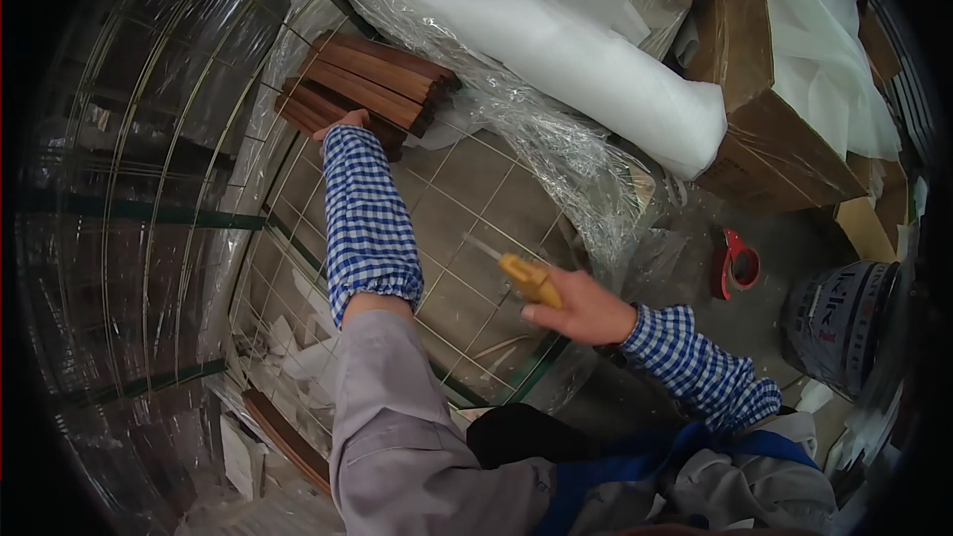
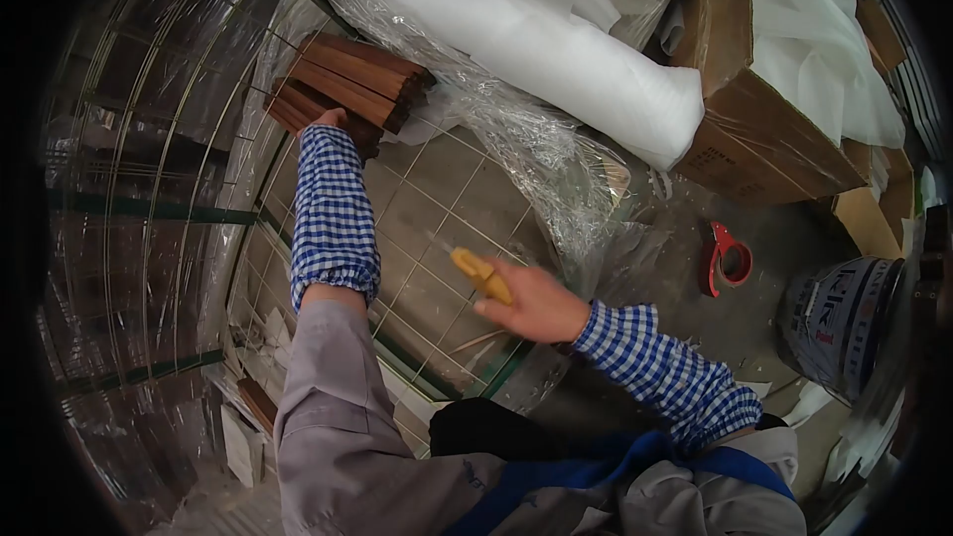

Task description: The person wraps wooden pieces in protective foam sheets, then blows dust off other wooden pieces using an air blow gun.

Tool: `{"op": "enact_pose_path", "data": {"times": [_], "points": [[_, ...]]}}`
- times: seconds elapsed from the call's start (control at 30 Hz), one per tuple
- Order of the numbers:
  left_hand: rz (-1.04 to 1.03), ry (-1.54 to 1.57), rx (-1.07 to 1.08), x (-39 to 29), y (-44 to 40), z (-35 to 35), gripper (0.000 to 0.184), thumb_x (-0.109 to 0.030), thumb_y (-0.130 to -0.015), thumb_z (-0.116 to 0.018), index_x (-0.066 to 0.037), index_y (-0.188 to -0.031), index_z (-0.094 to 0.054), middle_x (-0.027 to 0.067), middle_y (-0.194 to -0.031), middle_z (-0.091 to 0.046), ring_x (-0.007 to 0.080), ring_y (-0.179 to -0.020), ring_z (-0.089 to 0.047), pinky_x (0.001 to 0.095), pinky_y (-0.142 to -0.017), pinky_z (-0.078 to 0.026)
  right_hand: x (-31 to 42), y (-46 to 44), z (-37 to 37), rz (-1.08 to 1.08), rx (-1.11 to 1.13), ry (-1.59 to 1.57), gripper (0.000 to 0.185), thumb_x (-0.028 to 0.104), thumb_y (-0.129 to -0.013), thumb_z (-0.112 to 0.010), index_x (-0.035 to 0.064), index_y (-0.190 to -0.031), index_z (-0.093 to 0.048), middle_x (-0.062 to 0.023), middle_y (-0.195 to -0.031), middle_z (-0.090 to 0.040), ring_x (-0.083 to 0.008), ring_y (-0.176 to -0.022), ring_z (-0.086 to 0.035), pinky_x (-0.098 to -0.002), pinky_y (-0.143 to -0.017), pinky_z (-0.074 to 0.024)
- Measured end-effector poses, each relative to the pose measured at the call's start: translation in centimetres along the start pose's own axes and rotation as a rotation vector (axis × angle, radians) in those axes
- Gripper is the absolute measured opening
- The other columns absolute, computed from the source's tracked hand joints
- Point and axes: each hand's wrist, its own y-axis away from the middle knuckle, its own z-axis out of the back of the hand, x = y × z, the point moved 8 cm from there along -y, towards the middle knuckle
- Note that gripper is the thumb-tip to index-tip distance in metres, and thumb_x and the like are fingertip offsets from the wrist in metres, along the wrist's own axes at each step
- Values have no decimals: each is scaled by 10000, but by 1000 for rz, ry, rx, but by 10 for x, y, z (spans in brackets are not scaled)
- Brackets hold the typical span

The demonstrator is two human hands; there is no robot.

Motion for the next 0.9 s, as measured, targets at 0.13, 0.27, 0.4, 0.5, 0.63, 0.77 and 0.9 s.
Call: {"op": "enact_pose_path", "data": {"times": [0.13,0.27,0.4,0.5,0.63,0.77,0.9], "points": [[-16,-254,-237,8,-1,-4,1238,-487,-748,-846,-137,-1606,-25,238,-1588,-207,370,-1408,-377,507,-1112,-423,37,14,-30,35,446,55,592,361,-940,-654,3,-1375,-470,-209,-901,-674,-348,-801,-689,-411,-738,-546],[-41,-288,-197,4,17,0,1205,-475,-750,-850,-205,-1610,-49,239,-1531,-267,388,-1357,-426,530,-1059,-472,53,44,-2,-177,841,-74,617,324,-946,-681,15,-1427,-449,-187,-956,-676,-304,-816,-683,-381,-751,-540],[-21,-155,-98,5,50,7,1155,-355,-794,-837,-206,-1608,-32,197,-1506,-292,402,-1296,-482,539,-1035,-489,65,66,84,-88,451,53,613,304,-951,-687,-4,-1425,-451,-160,-959,-681,-254,-821,-682,-377,-772,-547],[-145,-239,-178,29,-7,16,1154,-266,-706,-895,-184,-1569,-134,220,-1502,-312,429,-1291,-491,529,-1058,-491,82,134,87,-251,790,-174,628,256,-927,-716,-10,-1431,-453,-72,-907,-692,-150,-784,-672,-315,-732,-554],[-312,-340,-4,100,12,66,1238,-267,-635,-907,-124,-1561,-98,271,-1427,-449,445,-1231,-551,530,-1014,-512,78,180,125,-440,558,-510,591,199,-946,-710,-10,-1440,-462,-38,-870,-670,-103,-677,-632,-256,-648,-513],[-424,-428,30,157,103,115,1308,-380,-533,-925,-50,-1534,-150,321,-1341,-539,458,-1263,-529,509,-1074,-454,93,199,95,-161,980,-340,560,136,-900,-755,-46,-1375,-522,-50,-952,-709,-129,-724,-667,-253,-686,-537],[-320,274,493,209,187,124,1096,-239,-624,-886,37,-1482,-262,240,-1372,-541,357,-1258,-546,440,-1073,-443,88,186,119,-270,836,-462,531,134,-871,-779,-36,-1328,-569,-122,-1022,-753,-218,-839,-737,-343,-756,-567]]}}
